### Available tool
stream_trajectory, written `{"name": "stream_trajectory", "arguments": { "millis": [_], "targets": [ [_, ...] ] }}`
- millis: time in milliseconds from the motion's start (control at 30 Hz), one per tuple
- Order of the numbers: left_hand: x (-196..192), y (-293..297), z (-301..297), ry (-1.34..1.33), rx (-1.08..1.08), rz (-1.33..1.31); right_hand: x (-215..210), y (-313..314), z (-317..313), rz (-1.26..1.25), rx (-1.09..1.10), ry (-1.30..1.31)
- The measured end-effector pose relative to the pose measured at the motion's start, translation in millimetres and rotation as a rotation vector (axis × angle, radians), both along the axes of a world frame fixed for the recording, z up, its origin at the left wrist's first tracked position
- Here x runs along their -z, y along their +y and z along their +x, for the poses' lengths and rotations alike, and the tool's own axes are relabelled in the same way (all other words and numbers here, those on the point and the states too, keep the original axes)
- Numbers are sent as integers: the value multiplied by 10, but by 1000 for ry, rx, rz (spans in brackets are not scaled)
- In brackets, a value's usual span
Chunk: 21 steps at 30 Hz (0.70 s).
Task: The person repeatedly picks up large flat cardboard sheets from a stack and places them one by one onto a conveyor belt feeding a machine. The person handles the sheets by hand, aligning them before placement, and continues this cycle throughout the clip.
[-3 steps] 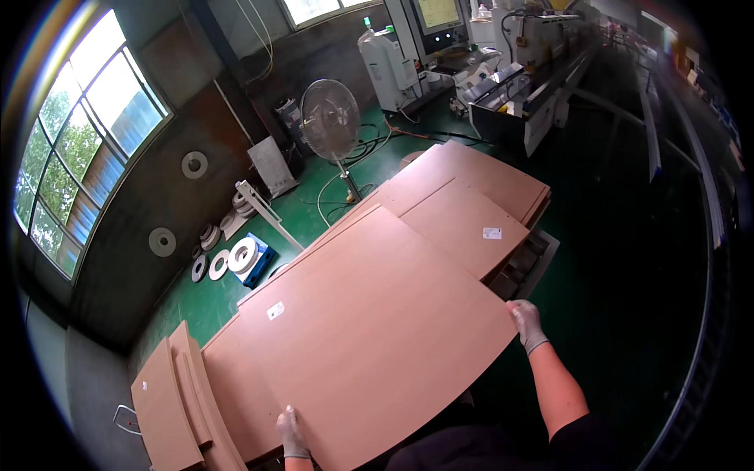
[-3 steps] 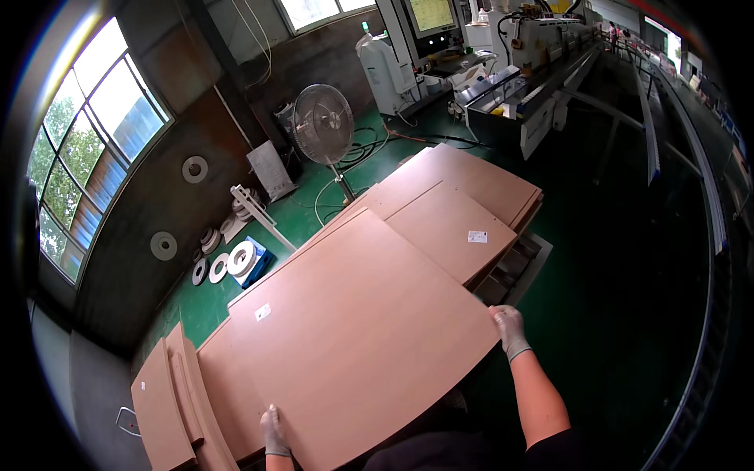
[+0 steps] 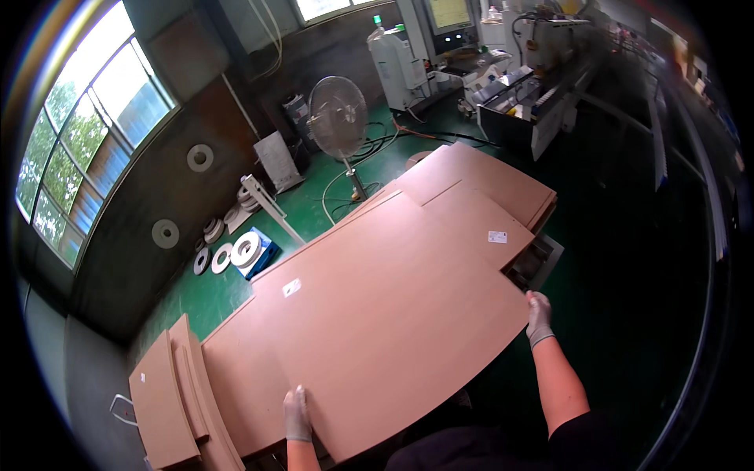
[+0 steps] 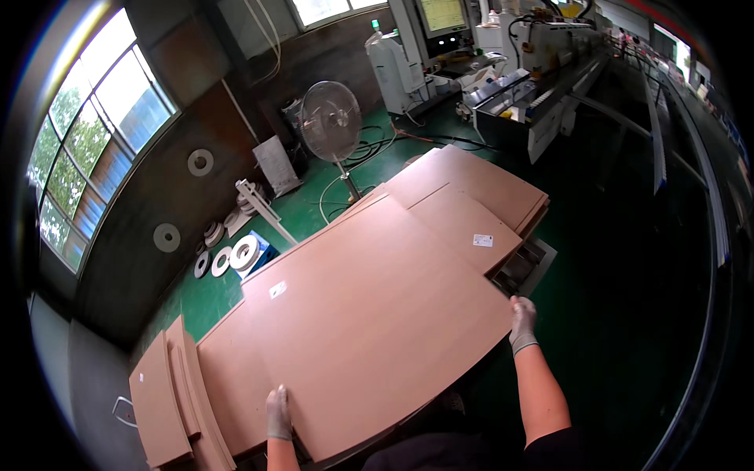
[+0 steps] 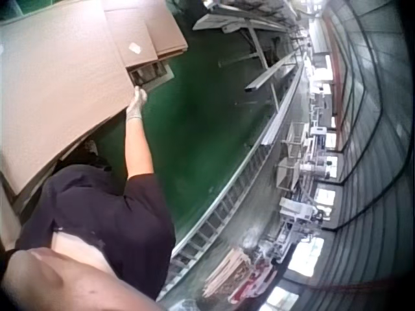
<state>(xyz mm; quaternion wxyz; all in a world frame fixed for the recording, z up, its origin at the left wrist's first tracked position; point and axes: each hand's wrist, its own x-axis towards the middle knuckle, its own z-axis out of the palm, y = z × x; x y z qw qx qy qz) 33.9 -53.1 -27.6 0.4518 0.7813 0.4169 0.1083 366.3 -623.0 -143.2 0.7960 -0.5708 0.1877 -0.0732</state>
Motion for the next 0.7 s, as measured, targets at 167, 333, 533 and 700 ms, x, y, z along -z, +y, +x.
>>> {"name": "stream_trajectory", "arguments": {
  "millis": [167, 333, 533, 700],
  "targets": [
    [-83, 442, 451, -67, 180, 201, 28, 772, 25, 255, 85, 62],
    [361, -224, 292, 17, 633, 245, 191, 1103, 94, 146, 80, 96],
    [656, -879, -88, 151, 813, 41, 477, 726, 715, 71, -71, 62],
    [839, -361, -920, 154, 492, -128, 462, 568, 699, 151, -272, 40]
  ]
}}
